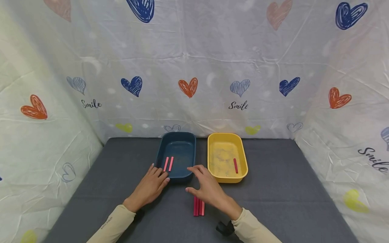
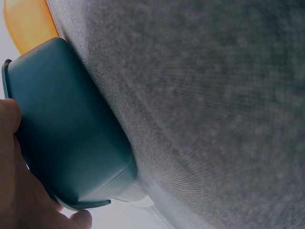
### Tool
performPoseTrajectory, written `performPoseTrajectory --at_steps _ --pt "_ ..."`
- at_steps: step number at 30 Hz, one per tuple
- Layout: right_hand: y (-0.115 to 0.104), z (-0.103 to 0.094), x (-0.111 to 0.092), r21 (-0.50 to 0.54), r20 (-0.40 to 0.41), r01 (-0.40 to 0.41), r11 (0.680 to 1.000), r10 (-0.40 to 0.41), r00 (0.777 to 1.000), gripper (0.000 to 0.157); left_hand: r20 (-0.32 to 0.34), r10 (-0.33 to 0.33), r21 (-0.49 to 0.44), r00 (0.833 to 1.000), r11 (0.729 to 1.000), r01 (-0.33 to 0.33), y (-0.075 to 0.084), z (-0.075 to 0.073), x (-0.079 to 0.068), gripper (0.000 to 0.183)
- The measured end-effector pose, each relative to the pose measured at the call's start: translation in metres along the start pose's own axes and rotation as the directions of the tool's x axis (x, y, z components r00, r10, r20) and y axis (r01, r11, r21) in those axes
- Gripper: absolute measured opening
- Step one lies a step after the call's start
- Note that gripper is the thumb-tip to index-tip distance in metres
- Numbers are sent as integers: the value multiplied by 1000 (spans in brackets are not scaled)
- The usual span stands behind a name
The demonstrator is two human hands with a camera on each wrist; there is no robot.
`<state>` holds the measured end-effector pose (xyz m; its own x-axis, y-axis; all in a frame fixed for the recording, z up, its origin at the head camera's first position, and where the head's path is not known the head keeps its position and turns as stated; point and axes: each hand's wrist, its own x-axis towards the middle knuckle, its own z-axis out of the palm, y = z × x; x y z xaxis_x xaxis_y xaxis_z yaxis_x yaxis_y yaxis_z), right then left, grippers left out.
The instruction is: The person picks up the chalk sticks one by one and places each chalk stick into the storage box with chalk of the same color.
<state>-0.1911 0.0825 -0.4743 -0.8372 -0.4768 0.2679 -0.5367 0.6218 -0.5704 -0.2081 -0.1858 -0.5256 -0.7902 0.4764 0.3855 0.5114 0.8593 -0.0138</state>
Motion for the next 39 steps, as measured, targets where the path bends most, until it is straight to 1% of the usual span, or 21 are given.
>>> performPoseTrajectory --at_steps 4,9,13,18,26,39 --pt "1 1 -13 6 23 -17 1000 16 1000 68 1 2 -13 1000 1000 -2 0 0 0 21" --pt "5 7 -30 -12 44 -34 999 34 998 66 10 -4 -28 1000 1000 5 -1 -1 0 21" --pt "11 12 -41 -14 63 -61 998 62 996 67 11 -11 -36 1000 999 11 -1 0 0 22" --pt "19 15 -51 -9 75 -81 997 81 994 70 -1 -2 -40 1000 999 2 -2 0 -1 21" --pt "28 14 -59 -19 90 -123 992 124 988 75 -2 -3 -30 1000 1000 3 -2 0 0 21" --pt "42 17 -63 -31 113 -130 991 132 985 78 -2 3 -36 1000 999 -3 -1 -1 0 21"
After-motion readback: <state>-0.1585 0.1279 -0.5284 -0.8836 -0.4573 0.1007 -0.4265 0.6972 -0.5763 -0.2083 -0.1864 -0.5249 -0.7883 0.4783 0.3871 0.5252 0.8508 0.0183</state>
